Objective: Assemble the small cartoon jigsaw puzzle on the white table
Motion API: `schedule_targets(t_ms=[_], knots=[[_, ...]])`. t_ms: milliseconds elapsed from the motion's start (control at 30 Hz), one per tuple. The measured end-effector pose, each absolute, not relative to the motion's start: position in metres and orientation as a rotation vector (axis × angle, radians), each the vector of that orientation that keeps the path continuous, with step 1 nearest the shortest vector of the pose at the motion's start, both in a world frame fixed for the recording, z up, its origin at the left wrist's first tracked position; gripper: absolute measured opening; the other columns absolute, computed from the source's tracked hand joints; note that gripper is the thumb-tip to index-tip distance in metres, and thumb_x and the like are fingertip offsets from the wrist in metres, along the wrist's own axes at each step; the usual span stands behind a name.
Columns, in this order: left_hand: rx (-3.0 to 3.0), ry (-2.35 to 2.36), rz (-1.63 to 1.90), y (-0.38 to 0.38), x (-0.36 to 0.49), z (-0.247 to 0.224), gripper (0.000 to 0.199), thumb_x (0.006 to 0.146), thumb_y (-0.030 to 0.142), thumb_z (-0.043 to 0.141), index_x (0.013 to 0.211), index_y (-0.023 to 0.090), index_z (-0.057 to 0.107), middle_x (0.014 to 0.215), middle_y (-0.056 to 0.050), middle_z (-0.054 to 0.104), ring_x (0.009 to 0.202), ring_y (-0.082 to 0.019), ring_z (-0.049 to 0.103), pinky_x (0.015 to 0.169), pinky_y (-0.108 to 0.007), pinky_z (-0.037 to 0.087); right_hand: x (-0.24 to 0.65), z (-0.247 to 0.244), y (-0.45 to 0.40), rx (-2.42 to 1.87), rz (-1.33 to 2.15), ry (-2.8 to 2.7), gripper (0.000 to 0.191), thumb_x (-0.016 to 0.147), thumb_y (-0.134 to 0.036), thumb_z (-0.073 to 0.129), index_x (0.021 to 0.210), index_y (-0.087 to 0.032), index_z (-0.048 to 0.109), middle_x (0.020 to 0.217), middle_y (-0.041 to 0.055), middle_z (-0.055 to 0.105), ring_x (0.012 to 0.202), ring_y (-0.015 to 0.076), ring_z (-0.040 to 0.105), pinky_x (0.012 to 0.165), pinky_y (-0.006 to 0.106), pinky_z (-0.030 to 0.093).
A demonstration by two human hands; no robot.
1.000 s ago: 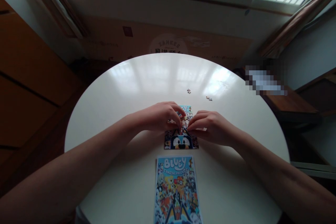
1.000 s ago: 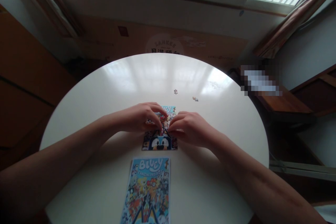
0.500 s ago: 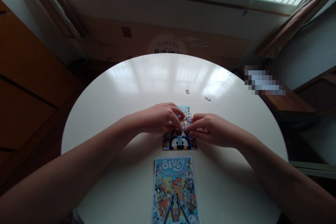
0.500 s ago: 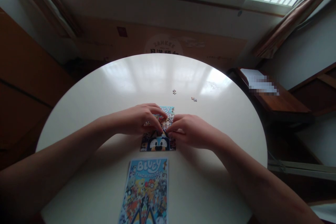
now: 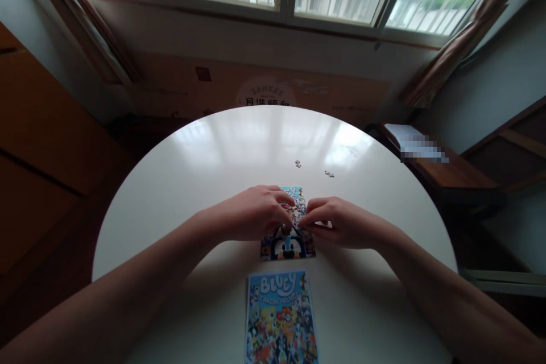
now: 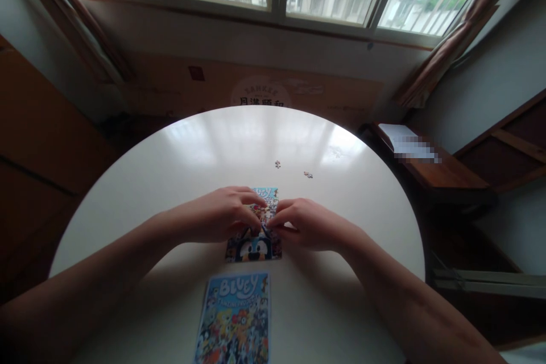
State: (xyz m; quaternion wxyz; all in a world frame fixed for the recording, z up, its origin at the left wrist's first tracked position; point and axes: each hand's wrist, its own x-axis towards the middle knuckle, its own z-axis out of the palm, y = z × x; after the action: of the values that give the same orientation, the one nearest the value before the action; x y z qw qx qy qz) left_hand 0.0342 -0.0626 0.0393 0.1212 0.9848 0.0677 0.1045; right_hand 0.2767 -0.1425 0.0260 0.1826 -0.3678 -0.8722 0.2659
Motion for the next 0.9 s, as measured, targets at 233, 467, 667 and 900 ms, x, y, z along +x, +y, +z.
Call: schedule_targets(t_ms=[233, 467, 667, 900], knots=[[2.829, 0.174, 0.337, -0.058, 0.032, 0.033, 0.032, 0.084, 0.008, 0.066, 0.098, 0.034, 0.079, 0.122, -0.001, 0.072, 0.104, -0.020, 0.068, 0.087, -0.036, 0.054, 0.273, 0.025, -0.144, -1.085, 0.755, -2.474, 0.026, 0.091, -0.012, 0.059, 0.105, -0.022, 0.078, 0.097, 0.0042, 0.072, 0.081, 0.0123, 0.065, 0.072, 0.026, 0.050], [2.799, 0.219, 0.251, -0.060, 0.034, 0.033, 0.037, 0.084, 0.004, 0.060, 0.098, 0.031, 0.079, 0.119, -0.001, 0.073, 0.107, -0.021, 0.067, 0.090, -0.039, 0.054, 0.283, 0.028, -0.110, -1.398, 0.496, -2.121, 0.022, 0.092, -0.024, 0.060, 0.102, -0.021, 0.080, 0.090, 0.0053, 0.074, 0.071, 0.0118, 0.062, 0.066, 0.025, 0.049], [2.754, 0.243, 0.317, -0.058, 0.031, 0.035, 0.031, 0.086, 0.010, 0.063, 0.101, 0.032, 0.079, 0.124, -0.002, 0.070, 0.105, -0.021, 0.067, 0.088, -0.038, 0.057, 0.290, 0.034, -0.037, -1.946, 0.323, -2.063, 0.028, 0.088, -0.021, 0.063, 0.112, -0.020, 0.078, 0.105, 0.0084, 0.075, 0.093, 0.0211, 0.068, 0.080, 0.031, 0.051], [2.640, 0.401, 0.824, -0.034, 0.027, 0.026, 0.013, 0.088, 0.019, 0.063, 0.090, 0.020, 0.076, 0.102, -0.007, 0.074, 0.094, -0.019, 0.068, 0.084, -0.036, 0.057, 0.277, 0.026, -0.006, -2.117, 0.351, -1.955, 0.023, 0.080, -0.031, 0.075, 0.097, -0.018, 0.081, 0.100, 0.0121, 0.074, 0.092, 0.0257, 0.067, 0.076, 0.035, 0.051]])
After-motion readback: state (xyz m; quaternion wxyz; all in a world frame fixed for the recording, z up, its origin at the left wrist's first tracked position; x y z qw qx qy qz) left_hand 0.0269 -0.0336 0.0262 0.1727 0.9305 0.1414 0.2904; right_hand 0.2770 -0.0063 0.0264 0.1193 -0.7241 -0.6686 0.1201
